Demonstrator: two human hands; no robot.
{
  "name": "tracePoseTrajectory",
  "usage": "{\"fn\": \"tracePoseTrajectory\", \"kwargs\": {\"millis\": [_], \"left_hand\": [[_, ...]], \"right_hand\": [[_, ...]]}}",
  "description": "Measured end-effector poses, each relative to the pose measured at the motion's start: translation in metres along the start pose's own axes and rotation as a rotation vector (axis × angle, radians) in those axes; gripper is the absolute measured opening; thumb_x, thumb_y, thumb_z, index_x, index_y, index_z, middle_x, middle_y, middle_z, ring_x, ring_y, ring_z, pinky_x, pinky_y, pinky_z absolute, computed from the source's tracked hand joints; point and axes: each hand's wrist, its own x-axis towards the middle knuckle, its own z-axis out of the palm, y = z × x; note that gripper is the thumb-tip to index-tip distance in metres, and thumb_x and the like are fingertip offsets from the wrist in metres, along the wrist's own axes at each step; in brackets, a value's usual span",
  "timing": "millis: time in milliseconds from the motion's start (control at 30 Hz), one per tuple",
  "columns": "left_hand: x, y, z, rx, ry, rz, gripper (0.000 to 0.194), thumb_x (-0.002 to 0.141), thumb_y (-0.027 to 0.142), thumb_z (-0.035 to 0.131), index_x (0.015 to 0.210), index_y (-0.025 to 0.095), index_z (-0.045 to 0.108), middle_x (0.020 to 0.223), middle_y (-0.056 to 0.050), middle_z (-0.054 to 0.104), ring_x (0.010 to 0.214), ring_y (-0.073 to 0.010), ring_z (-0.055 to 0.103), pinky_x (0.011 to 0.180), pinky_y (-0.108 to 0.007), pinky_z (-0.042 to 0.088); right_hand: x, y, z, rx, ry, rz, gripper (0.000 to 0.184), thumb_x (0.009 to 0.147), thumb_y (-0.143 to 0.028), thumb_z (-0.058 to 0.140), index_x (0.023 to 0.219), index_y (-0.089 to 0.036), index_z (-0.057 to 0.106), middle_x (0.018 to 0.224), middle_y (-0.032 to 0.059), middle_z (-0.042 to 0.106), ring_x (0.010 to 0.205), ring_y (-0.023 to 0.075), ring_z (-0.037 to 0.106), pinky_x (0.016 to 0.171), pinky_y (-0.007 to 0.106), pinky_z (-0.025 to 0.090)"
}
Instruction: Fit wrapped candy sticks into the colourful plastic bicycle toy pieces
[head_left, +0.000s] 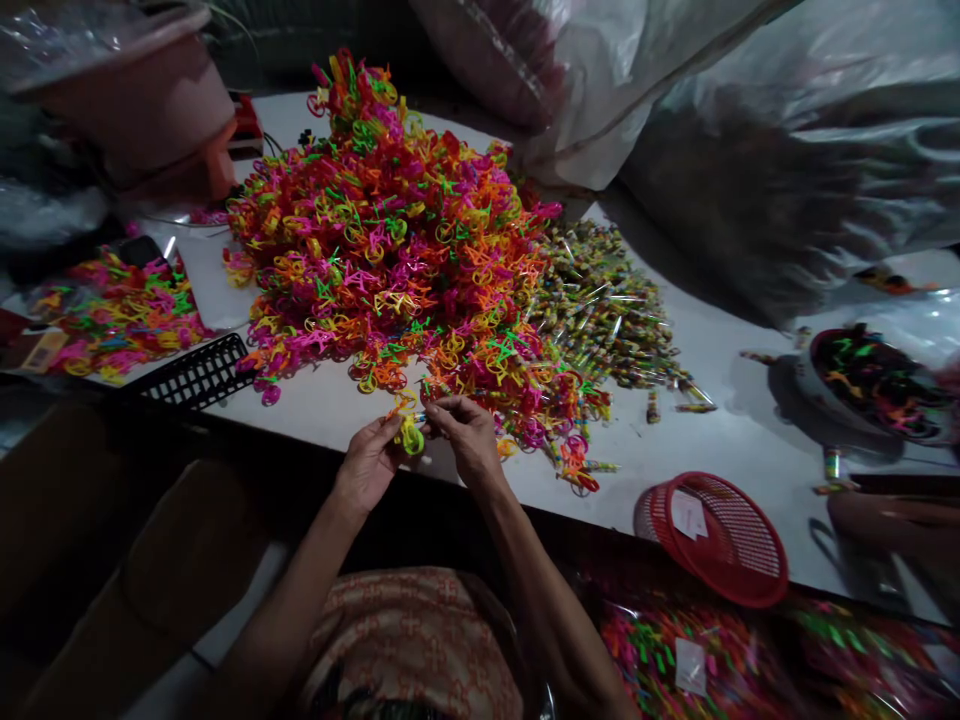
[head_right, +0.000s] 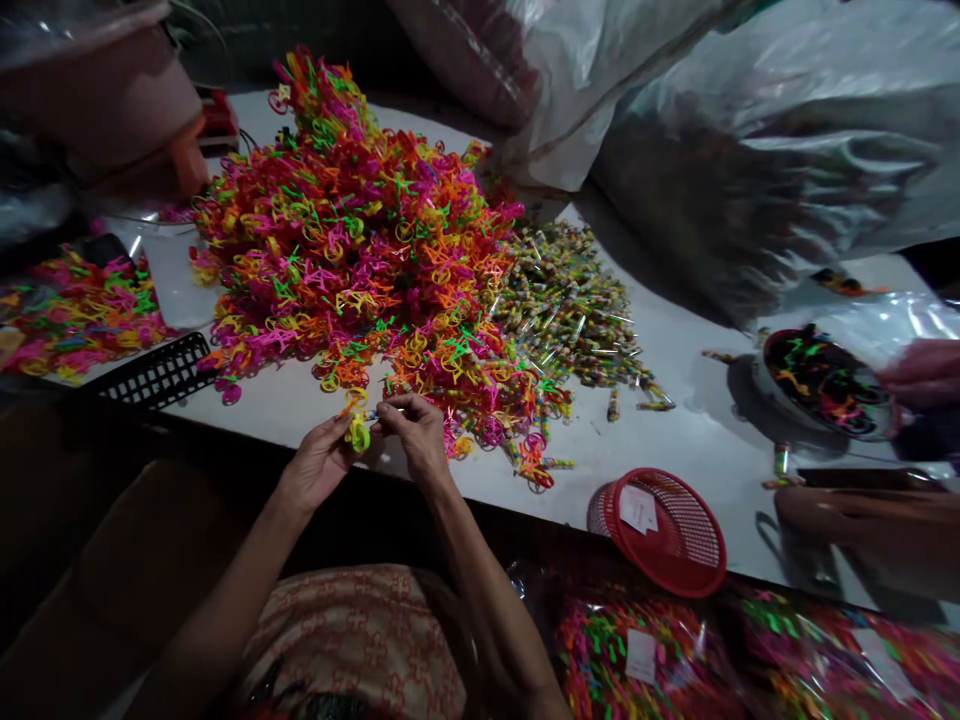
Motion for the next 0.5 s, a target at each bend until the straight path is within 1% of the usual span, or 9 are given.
{"fn": "tracePoseTrajectory", "kwargs": {"millis": [200,367,433,500], "left_hand": [[-0.003,0.004,-0.001,0.06,0.01,0.049,0.029,0.053,0.017,0.082,0.074,0.013,0.063,0.068,0.0,0.069,0.059,-0.0108,0.063,0.056,-0.02,0.051],[-0.005,0.006,-0.001,0.147,0.003,0.027,0.035,0.049,0.023,0.083,0.073,0.013,0.061,0.066,-0.001,0.069,0.057,-0.0139,0.064,0.055,-0.024,0.051],[-0.006,0.006,-0.001,0.176,-0.005,0.018,0.034,0.048,0.025,0.083,0.07,0.013,0.06,0.066,-0.001,0.068,0.057,-0.0137,0.063,0.055,-0.025,0.051],[-0.007,0.005,0.0,0.201,0.0,0.028,0.034,0.047,0.026,0.083,0.067,0.014,0.058,0.064,0.0,0.067,0.055,-0.0128,0.062,0.054,-0.024,0.05]], "right_hand": [[-0.003,0.002,-0.007,0.108,-0.016,0.065,0.031,0.056,-0.04,0.082,0.069,-0.017,0.065,0.054,-0.0024,0.064,0.049,0.0105,0.06,0.052,0.022,0.049],[-0.002,-0.001,-0.01,0.117,-0.099,0.101,0.03,0.056,-0.039,0.083,0.067,-0.017,0.066,0.054,-0.0019,0.066,0.048,0.0095,0.06,0.052,0.021,0.049],[-0.002,-0.002,-0.012,0.112,-0.135,0.114,0.031,0.055,-0.039,0.084,0.067,-0.017,0.066,0.054,-0.0022,0.065,0.048,0.0097,0.06,0.051,0.021,0.049],[-0.004,-0.004,-0.014,0.091,-0.155,0.095,0.031,0.055,-0.04,0.084,0.066,-0.018,0.065,0.053,-0.0025,0.065,0.047,0.0101,0.06,0.051,0.022,0.049]]}}
